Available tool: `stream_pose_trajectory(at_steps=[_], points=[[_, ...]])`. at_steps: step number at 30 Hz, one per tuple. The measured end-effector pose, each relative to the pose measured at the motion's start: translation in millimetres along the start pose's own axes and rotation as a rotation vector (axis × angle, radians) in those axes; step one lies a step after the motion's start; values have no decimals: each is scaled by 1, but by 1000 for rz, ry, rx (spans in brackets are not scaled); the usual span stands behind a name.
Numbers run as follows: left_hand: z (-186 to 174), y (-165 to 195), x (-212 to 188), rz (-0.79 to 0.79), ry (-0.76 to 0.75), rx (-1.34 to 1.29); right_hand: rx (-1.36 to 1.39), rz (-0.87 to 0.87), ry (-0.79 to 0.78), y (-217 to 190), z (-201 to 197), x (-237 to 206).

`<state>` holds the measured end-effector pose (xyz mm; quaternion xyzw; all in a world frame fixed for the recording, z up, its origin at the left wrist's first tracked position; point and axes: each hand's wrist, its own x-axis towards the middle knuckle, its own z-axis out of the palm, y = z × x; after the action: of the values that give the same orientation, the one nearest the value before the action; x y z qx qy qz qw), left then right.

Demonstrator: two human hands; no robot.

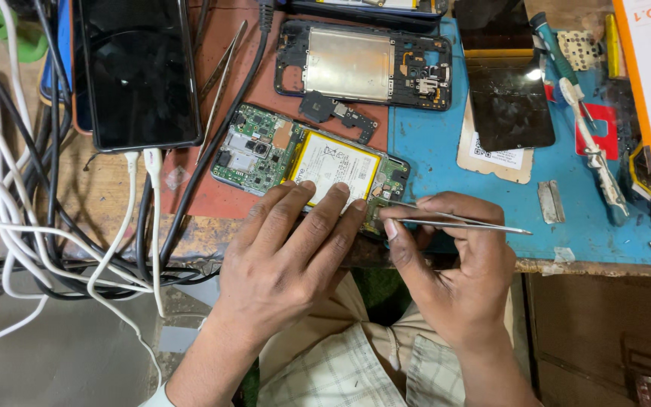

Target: The person assembles a smartphone by placing the motherboard and battery into the chassis, then uses tweezers to connect internal ribbon cables and components. The phone remains open on the workbench throughout the clip.

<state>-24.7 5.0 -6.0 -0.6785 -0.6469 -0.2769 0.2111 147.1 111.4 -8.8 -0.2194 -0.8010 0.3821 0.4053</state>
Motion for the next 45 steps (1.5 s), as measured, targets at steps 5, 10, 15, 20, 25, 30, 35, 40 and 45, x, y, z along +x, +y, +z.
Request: stream_pose_trajectory(at_steps=[5,10,15,20,25,30,35,40,45], points=[[0,0,0,-5,-19,-14,-35,19,23,2,0,-1],[1,-1,0,-2,-11,-3,-10,42,28,2,0,-2],[1,0,0,1,-8,-5,33,49,8,0,-1,-2],[1,-1,-1,3,-13,-13,-58,38,45,-1,1,0],[0,0,-1,-4,-11,-2,-33,28,9,-3,0,1],[1,-2,-1,-7,-16,-22,-74,74,41,-2,0,3],[1,-1,0,-20,-12,-22,-55,42,40,1,0,3],[1,-2,-1,-17,-15,-15,-32,0,-1,2,-2,3],[3,-2,0,-15,-12,-22,-90,25,24,1,-1,4]])
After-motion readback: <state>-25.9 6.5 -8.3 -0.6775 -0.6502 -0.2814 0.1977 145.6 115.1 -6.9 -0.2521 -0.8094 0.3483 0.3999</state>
